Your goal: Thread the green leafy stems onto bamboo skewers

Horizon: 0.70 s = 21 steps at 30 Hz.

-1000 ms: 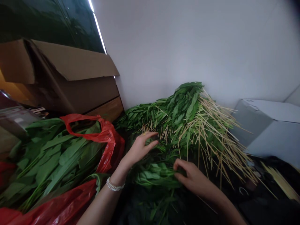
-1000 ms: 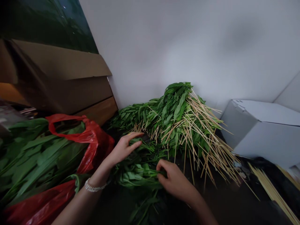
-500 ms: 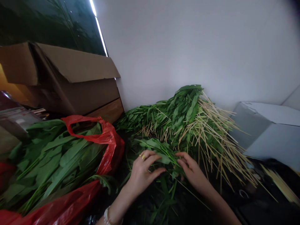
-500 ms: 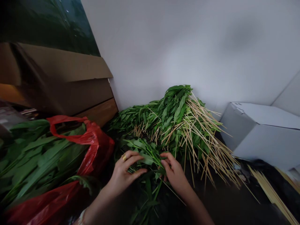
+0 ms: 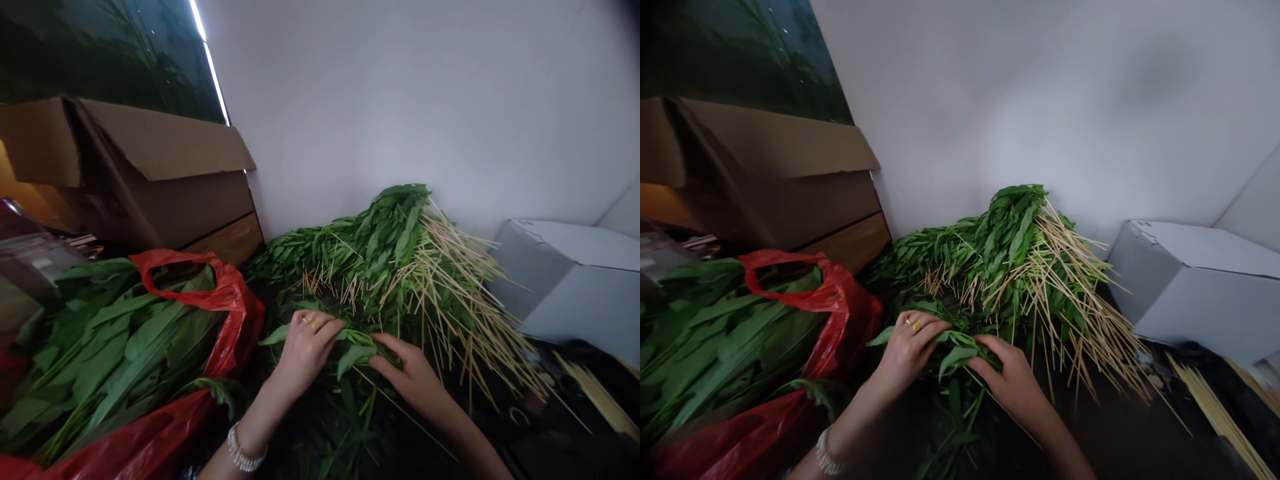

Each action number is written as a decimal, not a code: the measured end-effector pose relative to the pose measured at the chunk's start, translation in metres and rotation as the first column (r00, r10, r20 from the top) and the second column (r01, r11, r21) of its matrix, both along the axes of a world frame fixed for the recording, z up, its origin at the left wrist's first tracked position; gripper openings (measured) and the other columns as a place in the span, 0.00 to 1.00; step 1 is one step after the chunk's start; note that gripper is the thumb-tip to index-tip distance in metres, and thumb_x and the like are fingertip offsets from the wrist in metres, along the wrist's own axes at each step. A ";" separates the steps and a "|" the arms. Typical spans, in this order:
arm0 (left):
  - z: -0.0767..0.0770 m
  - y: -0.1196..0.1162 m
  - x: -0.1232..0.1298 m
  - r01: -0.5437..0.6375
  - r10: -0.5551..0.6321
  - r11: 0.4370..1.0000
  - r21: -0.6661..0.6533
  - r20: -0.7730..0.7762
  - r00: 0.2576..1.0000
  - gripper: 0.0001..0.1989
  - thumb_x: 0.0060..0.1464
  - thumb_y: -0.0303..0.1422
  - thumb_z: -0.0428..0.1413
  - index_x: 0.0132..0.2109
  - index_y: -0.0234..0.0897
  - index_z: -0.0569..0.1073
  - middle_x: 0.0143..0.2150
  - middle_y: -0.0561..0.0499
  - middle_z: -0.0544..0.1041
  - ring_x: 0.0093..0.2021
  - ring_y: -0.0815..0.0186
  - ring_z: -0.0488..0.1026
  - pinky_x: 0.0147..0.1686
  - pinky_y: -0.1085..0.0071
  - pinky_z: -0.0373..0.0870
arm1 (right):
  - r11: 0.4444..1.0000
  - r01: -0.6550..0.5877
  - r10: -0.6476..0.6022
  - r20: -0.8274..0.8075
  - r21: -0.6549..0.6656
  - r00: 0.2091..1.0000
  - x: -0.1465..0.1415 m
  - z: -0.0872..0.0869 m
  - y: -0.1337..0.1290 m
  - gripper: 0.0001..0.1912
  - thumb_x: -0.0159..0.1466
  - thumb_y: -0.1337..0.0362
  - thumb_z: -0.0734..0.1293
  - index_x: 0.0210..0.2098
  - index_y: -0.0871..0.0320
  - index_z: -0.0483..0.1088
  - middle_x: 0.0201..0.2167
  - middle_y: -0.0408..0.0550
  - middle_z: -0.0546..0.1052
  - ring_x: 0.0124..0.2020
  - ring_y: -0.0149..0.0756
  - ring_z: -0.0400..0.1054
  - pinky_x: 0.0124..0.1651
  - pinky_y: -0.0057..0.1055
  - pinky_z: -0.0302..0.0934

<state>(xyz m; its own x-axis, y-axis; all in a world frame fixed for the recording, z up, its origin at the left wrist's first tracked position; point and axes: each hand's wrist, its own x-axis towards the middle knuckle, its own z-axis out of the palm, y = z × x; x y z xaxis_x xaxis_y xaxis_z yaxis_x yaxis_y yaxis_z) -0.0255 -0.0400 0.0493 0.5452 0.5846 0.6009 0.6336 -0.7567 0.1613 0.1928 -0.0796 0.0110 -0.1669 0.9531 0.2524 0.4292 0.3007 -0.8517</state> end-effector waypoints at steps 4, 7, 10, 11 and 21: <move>-0.006 0.005 -0.001 -0.035 0.035 0.999 0.017 -0.031 0.999 0.17 0.59 0.25 0.50 0.54 0.42 0.68 0.43 0.48 0.77 0.43 0.62 0.72 0.47 0.61 0.59 | 0.997 0.074 -0.076 -0.097 -0.028 0.992 0.001 0.001 0.001 0.14 0.63 0.55 0.60 0.39 0.56 0.71 0.35 0.47 0.77 0.37 0.39 0.70 0.42 0.33 0.62; -0.014 0.012 -0.010 -0.192 0.192 0.981 -0.024 -0.002 0.981 0.25 0.55 0.22 0.51 0.58 0.43 0.64 0.46 0.48 0.76 0.47 0.59 0.70 0.46 0.60 0.60 | 0.985 0.117 -0.146 -0.240 -0.130 0.960 0.007 0.002 0.003 0.17 0.65 0.52 0.57 0.36 0.55 0.71 0.34 0.45 0.76 0.38 0.38 0.69 0.44 0.33 0.61; -0.018 0.018 -0.021 -0.371 0.377 0.926 -0.073 0.104 0.920 0.26 0.54 0.24 0.52 0.60 0.43 0.62 0.50 0.46 0.73 0.50 0.56 0.68 0.45 0.59 0.63 | 0.964 0.132 -0.187 -0.229 -0.232 0.955 0.013 -0.002 0.004 0.21 0.65 0.49 0.56 0.30 0.56 0.71 0.33 0.46 0.75 0.39 0.39 0.69 0.46 0.34 0.60; -0.019 0.019 -0.024 -0.403 0.411 0.912 -0.081 0.148 0.900 0.26 0.55 0.25 0.52 0.60 0.43 0.61 0.52 0.45 0.71 0.50 0.55 0.67 0.46 0.59 0.64 | 0.955 0.138 -0.195 -0.207 -0.262 0.959 0.014 -0.004 0.005 0.22 0.64 0.48 0.56 0.29 0.56 0.72 0.33 0.46 0.75 0.39 0.39 0.69 0.46 0.35 0.60; -0.056 -0.018 0.001 -0.015 0.005 0.969 -0.248 -0.043 0.999 0.11 0.52 0.37 0.58 0.43 0.41 0.70 0.41 0.48 0.73 0.44 0.58 0.68 0.43 0.63 0.66 | 0.950 0.051 -0.173 -0.383 -0.309 0.907 0.013 -0.006 0.006 0.23 0.60 0.43 0.61 0.23 0.56 0.71 0.25 0.48 0.75 0.33 0.41 0.71 0.35 0.34 0.64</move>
